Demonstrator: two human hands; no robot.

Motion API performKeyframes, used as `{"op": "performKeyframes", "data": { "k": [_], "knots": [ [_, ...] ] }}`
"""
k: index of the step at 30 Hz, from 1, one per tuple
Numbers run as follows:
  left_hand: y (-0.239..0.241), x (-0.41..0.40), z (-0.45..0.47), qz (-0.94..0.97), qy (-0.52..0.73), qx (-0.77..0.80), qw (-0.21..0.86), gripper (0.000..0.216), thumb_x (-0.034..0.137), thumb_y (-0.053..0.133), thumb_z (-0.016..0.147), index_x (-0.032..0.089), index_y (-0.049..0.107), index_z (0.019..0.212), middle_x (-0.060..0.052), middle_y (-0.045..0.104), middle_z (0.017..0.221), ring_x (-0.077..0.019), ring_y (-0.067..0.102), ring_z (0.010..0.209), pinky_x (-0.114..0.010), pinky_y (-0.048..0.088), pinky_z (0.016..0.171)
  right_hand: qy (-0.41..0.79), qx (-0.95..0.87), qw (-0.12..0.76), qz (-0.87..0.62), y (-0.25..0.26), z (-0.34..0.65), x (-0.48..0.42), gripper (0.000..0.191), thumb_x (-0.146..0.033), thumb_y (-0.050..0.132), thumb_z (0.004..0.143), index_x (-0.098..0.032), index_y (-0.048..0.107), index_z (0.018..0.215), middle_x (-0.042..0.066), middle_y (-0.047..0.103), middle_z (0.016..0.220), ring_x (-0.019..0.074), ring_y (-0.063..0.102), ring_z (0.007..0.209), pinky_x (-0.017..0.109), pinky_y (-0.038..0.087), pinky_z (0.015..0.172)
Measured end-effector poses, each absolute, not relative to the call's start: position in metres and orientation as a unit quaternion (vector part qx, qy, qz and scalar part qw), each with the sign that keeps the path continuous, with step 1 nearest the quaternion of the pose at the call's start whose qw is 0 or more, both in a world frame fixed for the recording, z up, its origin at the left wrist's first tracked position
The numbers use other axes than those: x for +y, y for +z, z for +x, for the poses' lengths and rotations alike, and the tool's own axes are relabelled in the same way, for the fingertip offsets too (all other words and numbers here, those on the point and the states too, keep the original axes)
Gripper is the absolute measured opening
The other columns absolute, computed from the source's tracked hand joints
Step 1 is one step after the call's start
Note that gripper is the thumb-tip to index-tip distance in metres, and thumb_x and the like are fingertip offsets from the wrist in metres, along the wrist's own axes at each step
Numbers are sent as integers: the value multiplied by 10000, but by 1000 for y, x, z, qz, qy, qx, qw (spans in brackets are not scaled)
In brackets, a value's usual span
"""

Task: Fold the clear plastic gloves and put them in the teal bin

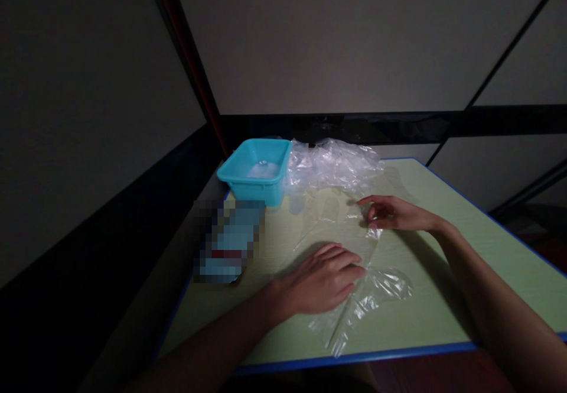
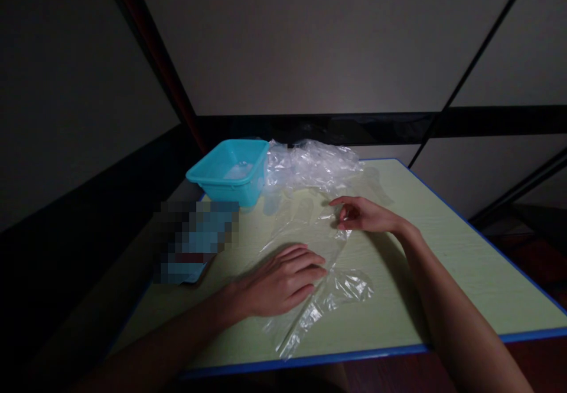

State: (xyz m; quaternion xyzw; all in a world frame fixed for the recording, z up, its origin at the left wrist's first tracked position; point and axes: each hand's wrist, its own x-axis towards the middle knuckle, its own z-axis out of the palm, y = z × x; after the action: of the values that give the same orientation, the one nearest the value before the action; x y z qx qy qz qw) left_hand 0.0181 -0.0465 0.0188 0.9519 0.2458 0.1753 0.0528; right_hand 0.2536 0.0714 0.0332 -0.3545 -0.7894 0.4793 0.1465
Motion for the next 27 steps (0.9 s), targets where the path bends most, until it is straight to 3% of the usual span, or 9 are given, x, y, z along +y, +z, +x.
{"op": "performKeyframes", "data": {
  "k": [17,27],
  "knots": [
    [16,-47,20,949,152,270,50,235,210,508,850,135,518,1073,-79,518,1203,-181,450,1127,-335,320,1005,430,-806,115,-389,33,265,76,420,-339,559,783,-162,487,1157,-57,453,555,92,402,483,239,300,455],
    [18,-48,21,946,152,280,56,293,213,506,848,133,487,1129,-88,517,1218,-180,441,1152,-330,319,1008,412,-817,115,-386,28,265,76,410,-406,543,784,-161,520,1112,-37,487,565,105,429,494,254,336,466]
  ]
}}
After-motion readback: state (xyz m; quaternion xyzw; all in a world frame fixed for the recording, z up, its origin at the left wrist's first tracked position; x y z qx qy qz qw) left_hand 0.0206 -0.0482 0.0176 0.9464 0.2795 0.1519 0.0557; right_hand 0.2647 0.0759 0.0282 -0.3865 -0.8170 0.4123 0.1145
